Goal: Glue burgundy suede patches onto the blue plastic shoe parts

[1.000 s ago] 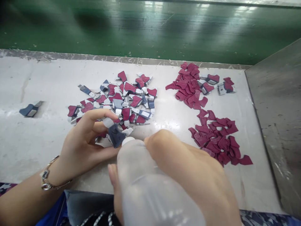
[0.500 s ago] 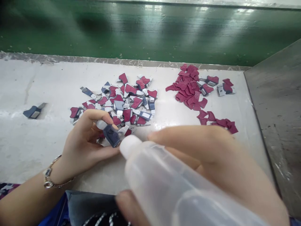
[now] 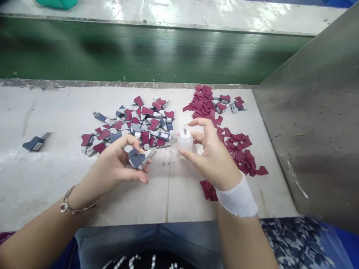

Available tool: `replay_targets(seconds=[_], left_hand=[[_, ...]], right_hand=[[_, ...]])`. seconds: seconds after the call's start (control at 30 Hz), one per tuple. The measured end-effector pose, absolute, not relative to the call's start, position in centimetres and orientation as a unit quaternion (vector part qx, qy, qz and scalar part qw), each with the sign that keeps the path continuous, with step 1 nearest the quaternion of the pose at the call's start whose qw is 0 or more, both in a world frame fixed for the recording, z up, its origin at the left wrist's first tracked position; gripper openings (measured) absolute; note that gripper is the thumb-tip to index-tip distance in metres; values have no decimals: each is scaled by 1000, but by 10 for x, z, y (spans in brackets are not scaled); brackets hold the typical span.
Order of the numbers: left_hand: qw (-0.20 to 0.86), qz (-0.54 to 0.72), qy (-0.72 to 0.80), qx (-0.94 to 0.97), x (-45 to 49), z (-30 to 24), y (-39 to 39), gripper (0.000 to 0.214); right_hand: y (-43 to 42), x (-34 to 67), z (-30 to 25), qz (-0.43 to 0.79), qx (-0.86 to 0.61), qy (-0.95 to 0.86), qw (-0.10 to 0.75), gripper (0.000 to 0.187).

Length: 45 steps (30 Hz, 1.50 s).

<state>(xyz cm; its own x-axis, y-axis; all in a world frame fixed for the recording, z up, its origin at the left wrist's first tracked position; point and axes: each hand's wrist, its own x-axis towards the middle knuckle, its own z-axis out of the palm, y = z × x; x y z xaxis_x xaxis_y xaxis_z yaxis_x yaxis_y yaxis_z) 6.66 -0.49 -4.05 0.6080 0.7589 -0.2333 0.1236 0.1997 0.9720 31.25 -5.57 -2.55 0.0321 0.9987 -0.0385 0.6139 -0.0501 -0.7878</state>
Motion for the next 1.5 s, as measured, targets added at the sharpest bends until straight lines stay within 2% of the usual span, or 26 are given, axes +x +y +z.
replay_targets(seconds=[0.07, 0.2, 0.33, 0.47, 0.57, 0.7, 0.8, 0.9, 1.0, 1.13, 1.23, 1.3, 1.37, 1.5], left_hand=[[707, 228, 369, 559, 69, -40, -6, 58], [752, 208, 340, 525, 72, -38, -8, 57], [752, 193, 328, 539, 73, -36, -12, 47], [708, 192, 341, 588, 74, -33, -16, 40], [667, 202, 361, 620, 78, -30, -22, 41], [669, 244, 369, 597, 79, -32, -41, 35], [664, 292, 398, 561, 76, -39, -64, 31], [645, 336, 420, 544, 73, -46, -87, 29], [640, 352, 433, 528, 72, -48, -100, 28], [618, 375, 459, 517, 75, -47, -105, 28], [585, 406, 467, 524, 79, -49, -106, 26], [573, 426, 456, 532, 81, -52, -107, 26], [558, 436, 450, 544, 82, -55, -108, 26], [488, 466, 433, 598, 83, -59, -108, 28]], right_hand=[[-58, 315, -37, 328, -650, -623, 286, 36], [-78, 331, -44, 292, -692, -616, 237, 47], [-106, 347, -43, 238, -734, -617, 152, 20], [-108, 348, -46, 239, -723, -643, 81, 18], [-94, 349, -45, 249, -701, -668, 31, 8], [-77, 355, -37, 281, -658, -698, -28, 16], [-71, 357, -33, 297, -635, -712, -42, 17], [-74, 356, -28, 310, -632, -710, -19, 11], [-88, 351, -18, 324, -641, -695, 40, 13], [-119, 329, -2, 405, -596, -669, 181, 16], [-141, 304, 1, 381, -579, -668, 272, 7], [-152, 290, -1, 332, -586, -679, 292, 24], [-158, 281, -2, 334, -596, -659, 316, 32], [-158, 278, 0, 398, -600, -608, 335, 11]])
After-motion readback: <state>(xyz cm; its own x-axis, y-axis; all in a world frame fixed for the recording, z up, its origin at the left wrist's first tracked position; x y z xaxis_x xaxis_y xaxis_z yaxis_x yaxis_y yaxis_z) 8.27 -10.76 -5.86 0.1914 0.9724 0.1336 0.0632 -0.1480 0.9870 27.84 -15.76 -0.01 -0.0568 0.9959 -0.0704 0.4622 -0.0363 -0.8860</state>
